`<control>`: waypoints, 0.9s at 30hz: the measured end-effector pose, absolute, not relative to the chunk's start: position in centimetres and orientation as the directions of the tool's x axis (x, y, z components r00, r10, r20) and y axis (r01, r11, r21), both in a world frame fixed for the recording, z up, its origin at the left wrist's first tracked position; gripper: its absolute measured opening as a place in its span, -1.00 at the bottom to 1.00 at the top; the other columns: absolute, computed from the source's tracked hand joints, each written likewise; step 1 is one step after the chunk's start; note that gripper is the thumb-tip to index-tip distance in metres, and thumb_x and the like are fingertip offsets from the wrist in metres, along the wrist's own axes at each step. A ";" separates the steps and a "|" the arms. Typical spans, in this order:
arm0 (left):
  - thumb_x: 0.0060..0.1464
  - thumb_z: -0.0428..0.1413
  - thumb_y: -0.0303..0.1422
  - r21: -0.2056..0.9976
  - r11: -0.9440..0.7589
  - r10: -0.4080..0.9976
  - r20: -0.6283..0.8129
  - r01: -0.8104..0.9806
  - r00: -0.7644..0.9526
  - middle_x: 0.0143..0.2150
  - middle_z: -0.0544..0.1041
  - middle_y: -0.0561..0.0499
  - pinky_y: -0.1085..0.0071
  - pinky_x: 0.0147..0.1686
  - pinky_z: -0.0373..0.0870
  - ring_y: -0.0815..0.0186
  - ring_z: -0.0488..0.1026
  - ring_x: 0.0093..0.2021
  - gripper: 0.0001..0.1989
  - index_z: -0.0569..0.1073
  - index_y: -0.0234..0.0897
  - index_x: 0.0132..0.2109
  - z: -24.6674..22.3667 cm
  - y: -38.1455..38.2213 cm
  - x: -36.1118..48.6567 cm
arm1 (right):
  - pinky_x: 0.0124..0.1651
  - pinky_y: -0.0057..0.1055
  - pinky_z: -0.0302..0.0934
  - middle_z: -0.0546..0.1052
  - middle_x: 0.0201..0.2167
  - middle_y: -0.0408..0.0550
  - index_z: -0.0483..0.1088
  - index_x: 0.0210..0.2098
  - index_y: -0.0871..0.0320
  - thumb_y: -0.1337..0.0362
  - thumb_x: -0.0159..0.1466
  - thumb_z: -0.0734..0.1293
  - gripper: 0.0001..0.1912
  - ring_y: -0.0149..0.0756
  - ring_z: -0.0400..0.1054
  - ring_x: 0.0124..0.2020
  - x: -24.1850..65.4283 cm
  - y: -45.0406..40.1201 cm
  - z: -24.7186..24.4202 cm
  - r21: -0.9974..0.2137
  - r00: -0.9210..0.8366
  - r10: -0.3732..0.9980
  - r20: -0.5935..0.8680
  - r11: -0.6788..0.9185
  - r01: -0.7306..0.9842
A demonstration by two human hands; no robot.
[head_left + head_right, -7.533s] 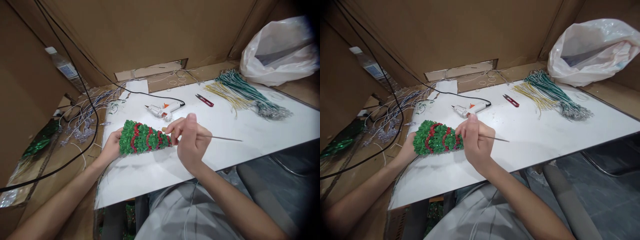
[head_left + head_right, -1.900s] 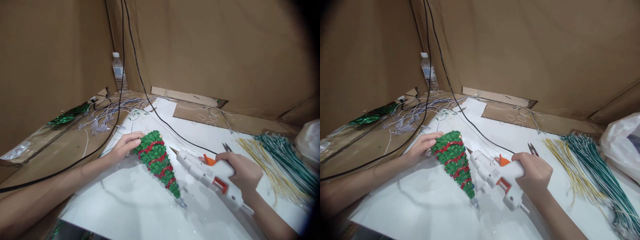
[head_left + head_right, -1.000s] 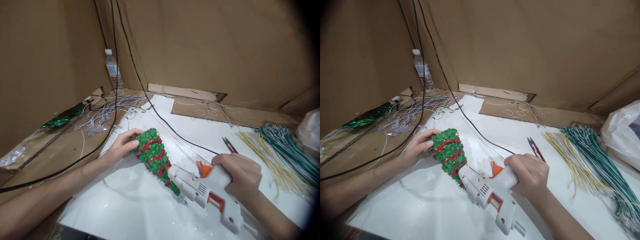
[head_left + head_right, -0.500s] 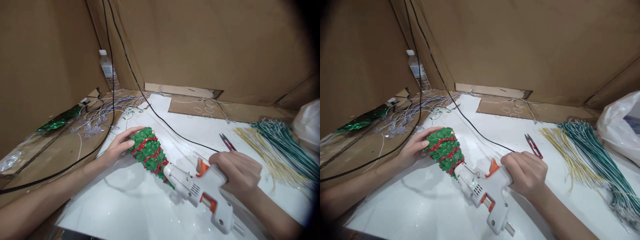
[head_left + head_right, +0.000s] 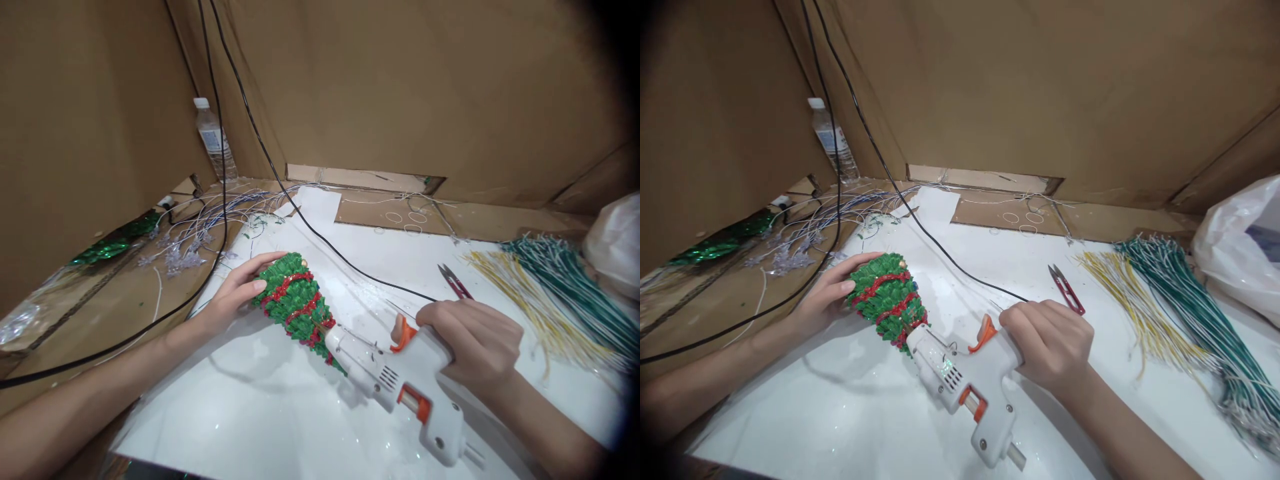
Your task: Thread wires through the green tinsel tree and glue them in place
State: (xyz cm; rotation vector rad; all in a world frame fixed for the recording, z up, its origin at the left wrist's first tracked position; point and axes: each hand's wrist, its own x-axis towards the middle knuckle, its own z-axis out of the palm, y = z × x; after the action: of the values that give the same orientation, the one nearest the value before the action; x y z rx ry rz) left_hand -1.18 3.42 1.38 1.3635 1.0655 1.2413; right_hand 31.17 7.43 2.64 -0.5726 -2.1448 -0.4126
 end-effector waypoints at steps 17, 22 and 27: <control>0.08 0.09 -0.29 0.990 -0.138 0.985 0.136 0.015 0.104 0.12 0.46 -0.05 0.37 -0.07 0.36 0.09 0.40 0.07 -0.55 0.37 -0.15 0.15 1.4 3.4 -1.2 | -0.52 -0.44 -0.03 0.31 -0.70 -0.22 0.25 -0.52 0.13 0.48 0.14 0.23 -0.83 -0.47 0.06 -0.67 31.1 7.7 2.6 0.063 -0.517 0.280 0.809 0.833 0.549; 0.08 0.09 -0.27 0.990 -0.142 0.985 0.140 0.013 0.102 0.14 0.45 -0.04 0.34 -0.02 0.34 0.07 0.37 0.11 -0.55 0.38 -0.15 0.14 1.5 3.4 -1.1 | -0.53 -0.46 -0.03 0.26 -0.72 -0.25 0.26 -0.54 0.13 0.41 0.16 0.27 -0.84 -0.48 0.03 -0.69 31.3 8.0 2.6 0.041 -0.530 0.317 0.786 0.829 0.558; 0.08 0.08 -0.26 0.987 -0.156 0.984 0.153 0.025 0.094 0.15 0.44 -0.03 0.31 0.03 0.31 0.05 0.35 0.13 -0.55 0.39 -0.15 0.14 1.5 3.3 -1.1 | -0.53 -0.48 -0.02 0.27 -0.73 -0.23 0.28 -0.56 0.15 0.45 0.13 0.23 -0.83 -0.48 0.07 -0.69 31.4 8.1 2.9 0.054 -0.562 0.322 0.762 0.833 0.551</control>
State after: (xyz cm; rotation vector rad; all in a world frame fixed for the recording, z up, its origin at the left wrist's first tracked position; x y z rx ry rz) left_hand -1.13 3.34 1.49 1.3889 1.0863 1.2368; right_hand 31.38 8.07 2.86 -0.6350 -2.2103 -0.3671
